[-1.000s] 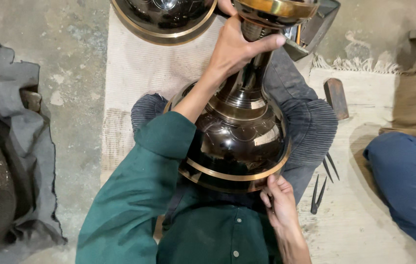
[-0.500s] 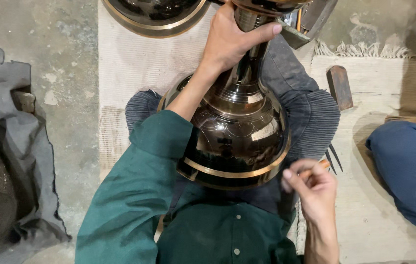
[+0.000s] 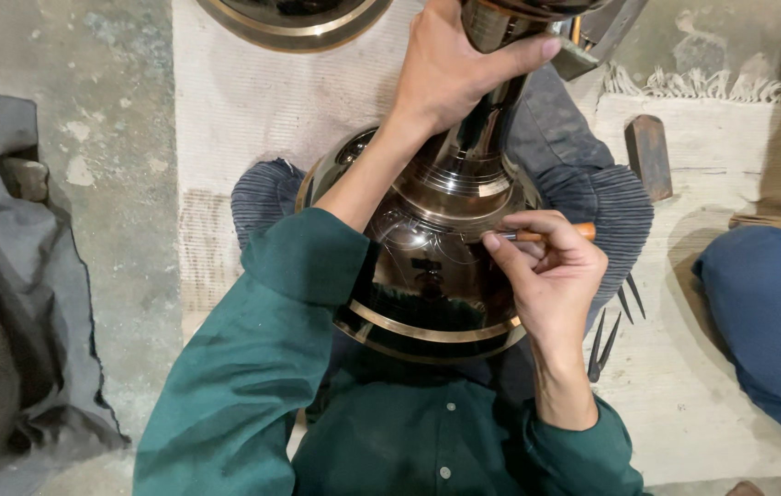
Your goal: The person sits on the floor and uses a small hand tool to engrave a decorative pattern onto the surface of a polished metal lamp base. The person holds the lamp steady with one hand while carefully carving lines into the metal with the other.
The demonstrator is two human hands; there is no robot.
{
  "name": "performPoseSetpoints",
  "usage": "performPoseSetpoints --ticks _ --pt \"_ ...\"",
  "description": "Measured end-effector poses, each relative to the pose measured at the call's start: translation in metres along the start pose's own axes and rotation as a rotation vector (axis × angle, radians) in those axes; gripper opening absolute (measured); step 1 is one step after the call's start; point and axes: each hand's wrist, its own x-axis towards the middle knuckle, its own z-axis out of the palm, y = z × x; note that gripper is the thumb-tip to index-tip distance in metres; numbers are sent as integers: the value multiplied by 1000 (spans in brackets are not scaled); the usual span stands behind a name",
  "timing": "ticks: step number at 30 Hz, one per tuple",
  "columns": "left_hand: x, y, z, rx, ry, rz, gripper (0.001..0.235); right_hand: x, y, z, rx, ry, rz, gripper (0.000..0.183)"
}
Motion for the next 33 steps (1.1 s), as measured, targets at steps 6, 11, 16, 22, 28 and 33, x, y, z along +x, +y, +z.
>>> performPoseSetpoints --ticks 6,11,16,22,28,33 --pt "0 -7 4 -80 -22 31 47 3 -1 3 12 2 -18 17" --pt "2 -6 4 -55 -33 39 41 5 -1 0 -14 -26 -38 17" --pt "3 0 2 -98 -63 93 33 4 -1 -1 -12 -57 -91 17" --pt "3 3 1 -69 -87 86 33 3 0 -2 -82 -45 -92 17" --pt "2 1 2 -58 -73 63 37 3 -1 -1 -50 -21 -66 16" --pt "2 -4 2 -45 -72 70 38 2 -1 -1 -111 -14 -88 16"
